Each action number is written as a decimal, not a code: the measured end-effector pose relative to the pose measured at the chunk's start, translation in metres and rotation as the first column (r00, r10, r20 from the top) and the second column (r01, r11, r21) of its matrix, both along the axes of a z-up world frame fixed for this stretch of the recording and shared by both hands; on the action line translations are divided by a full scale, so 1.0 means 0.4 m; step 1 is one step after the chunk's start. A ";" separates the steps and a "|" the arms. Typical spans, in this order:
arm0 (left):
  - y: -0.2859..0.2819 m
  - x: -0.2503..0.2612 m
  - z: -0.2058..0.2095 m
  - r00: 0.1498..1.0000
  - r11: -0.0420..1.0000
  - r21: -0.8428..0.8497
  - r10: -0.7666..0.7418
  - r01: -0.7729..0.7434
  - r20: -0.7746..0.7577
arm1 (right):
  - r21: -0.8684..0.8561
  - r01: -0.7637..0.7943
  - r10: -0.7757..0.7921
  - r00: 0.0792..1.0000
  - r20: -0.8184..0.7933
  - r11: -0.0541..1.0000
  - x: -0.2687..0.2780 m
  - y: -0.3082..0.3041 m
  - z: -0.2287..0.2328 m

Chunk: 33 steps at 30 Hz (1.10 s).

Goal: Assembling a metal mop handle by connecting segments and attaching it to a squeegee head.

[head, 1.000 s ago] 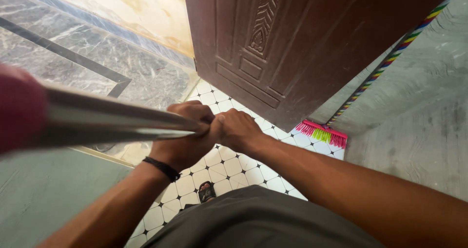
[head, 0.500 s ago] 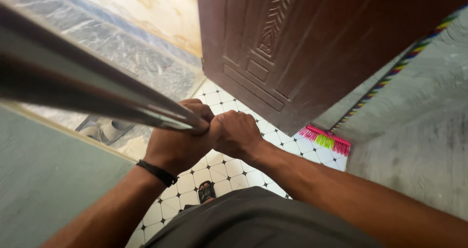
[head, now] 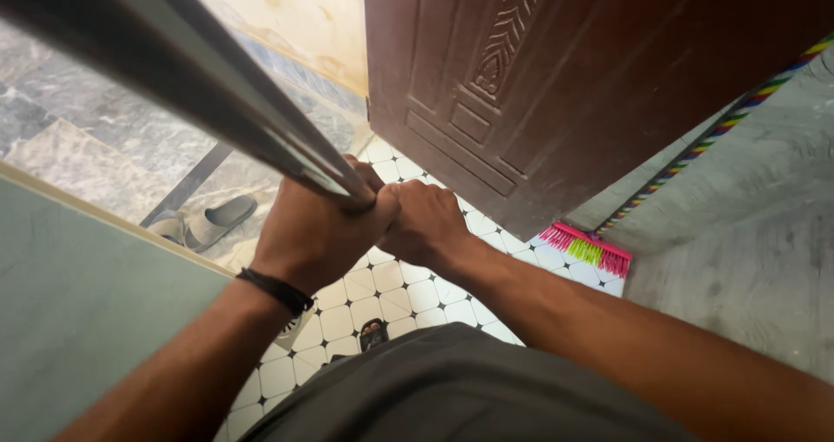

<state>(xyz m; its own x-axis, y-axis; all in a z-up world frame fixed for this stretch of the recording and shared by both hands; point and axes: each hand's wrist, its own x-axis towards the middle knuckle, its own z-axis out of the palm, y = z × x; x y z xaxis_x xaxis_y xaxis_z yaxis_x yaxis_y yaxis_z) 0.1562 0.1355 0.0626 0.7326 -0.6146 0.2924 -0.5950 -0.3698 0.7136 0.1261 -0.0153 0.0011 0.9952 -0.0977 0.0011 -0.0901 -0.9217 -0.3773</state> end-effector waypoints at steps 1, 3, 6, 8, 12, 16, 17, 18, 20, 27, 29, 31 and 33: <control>-0.001 0.011 -0.008 1.000 1.000 0.003 -0.010 0.010 0.001 | 0.003 0.010 -0.010 1.000 0.001 1.000 0.006 0.001 0.000; 0.001 0.025 -0.032 0.993 1.000 -0.025 0.001 0.002 0.116 | 0.012 -0.028 0.028 0.999 0.016 1.000 0.010 0.004 -0.008; 0.016 0.049 -0.018 0.992 0.992 -0.115 -0.030 0.045 0.126 | -0.004 -0.017 0.017 0.998 -0.060 1.000 0.036 0.020 0.016; 0.017 0.093 -0.030 0.994 0.995 -0.089 -0.046 0.055 0.104 | 0.058 0.009 -0.011 0.999 0.036 0.998 0.046 0.028 0.009; 0.019 0.129 0.027 0.987 0.972 -0.204 -0.097 0.121 0.125 | 0.059 0.033 -0.041 0.990 0.137 0.998 0.084 0.031 0.034; -0.011 0.158 0.015 0.985 0.981 -0.143 -0.110 0.129 0.134 | 0.078 0.046 -0.053 0.995 0.086 0.996 0.110 0.005 0.049; -0.022 0.162 0.007 0.993 0.994 -0.037 -0.100 0.102 0.054 | 0.028 0.032 -0.034 0.998 0.045 0.999 0.121 -0.012 0.037; -0.032 0.168 0.000 0.997 0.994 0.073 -0.074 0.075 -0.021 | -0.022 0.010 -0.010 1.000 0.006 1.000 0.137 -0.028 0.025; -0.050 0.188 -0.041 0.995 0.995 0.038 -0.091 0.089 0.050 | -0.009 0.039 -0.039 0.999 0.025 0.999 0.154 -0.052 0.000; -0.137 0.283 -0.111 0.996 0.996 -0.008 -0.084 0.084 0.008 | 0.027 0.086 -0.086 0.996 0.007 0.996 0.246 -0.157 -0.051; -0.165 0.301 -0.119 0.997 0.998 0.004 -0.061 0.061 -0.047 | 0.019 0.062 -0.062 0.998 0.013 0.998 0.264 -0.178 -0.046; -0.184 0.322 -0.117 0.995 0.998 0.031 -0.044 0.047 -0.094 | 0.025 0.046 -0.047 0.999 0.027 0.999 0.289 -0.192 -0.045; -0.199 0.332 -0.118 0.989 0.999 -0.031 -0.013 0.008 -0.148 | 0.027 0.068 -0.067 0.997 -0.043 0.997 0.311 -0.210 -0.051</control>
